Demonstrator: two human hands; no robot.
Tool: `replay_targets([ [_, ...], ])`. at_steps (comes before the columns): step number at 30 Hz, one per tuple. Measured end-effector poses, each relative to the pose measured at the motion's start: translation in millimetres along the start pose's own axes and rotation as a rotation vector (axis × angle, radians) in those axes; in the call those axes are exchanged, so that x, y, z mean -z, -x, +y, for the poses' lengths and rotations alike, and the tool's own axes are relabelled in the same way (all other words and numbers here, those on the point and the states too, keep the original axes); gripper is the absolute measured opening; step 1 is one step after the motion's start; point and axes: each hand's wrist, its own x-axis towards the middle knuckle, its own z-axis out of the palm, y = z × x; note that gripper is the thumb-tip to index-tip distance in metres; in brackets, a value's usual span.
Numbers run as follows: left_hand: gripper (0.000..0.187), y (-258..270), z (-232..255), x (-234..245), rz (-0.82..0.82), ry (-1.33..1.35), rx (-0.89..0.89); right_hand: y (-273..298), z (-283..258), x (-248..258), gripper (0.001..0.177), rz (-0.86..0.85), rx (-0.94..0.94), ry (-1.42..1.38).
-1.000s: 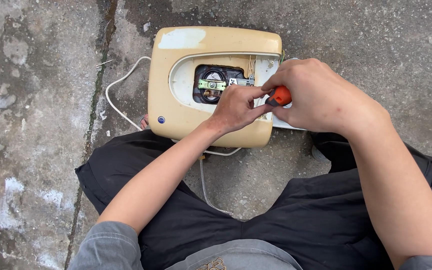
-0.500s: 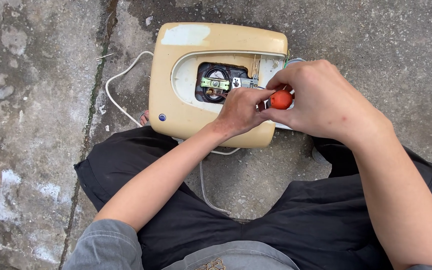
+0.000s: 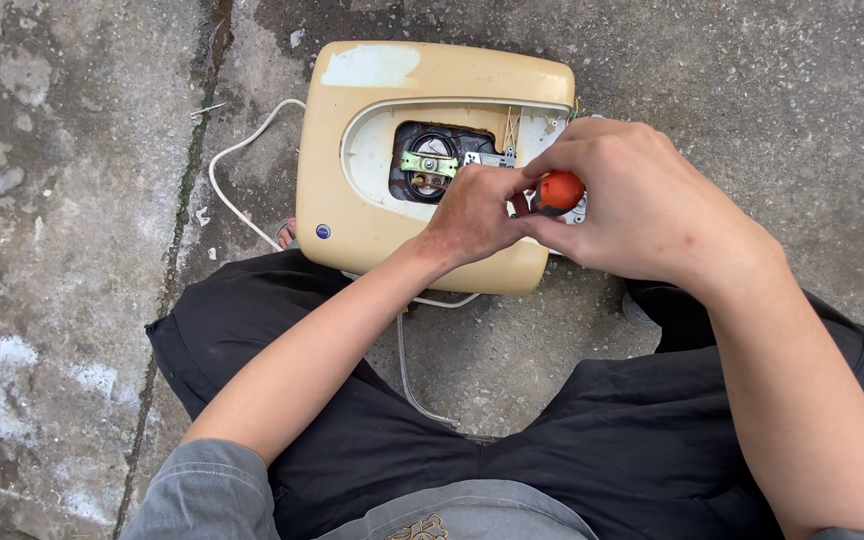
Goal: Opening the outer casing of a water heater and disconnecting the internal electrical wires using a screwdriver.
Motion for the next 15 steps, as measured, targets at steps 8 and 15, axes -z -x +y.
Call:
replay_targets([
  [8, 0.026, -1, 14, 10, -0.028, 0.022, 0.017, 0, 0, -7, 0.026, 0.064, -0.120, 0.068],
  [15, 0.018, 0, 2, 9, -0.081, 0.007, 0.031, -5, -1, -1, 0.036, -0.084, -0.005, -0.123],
])
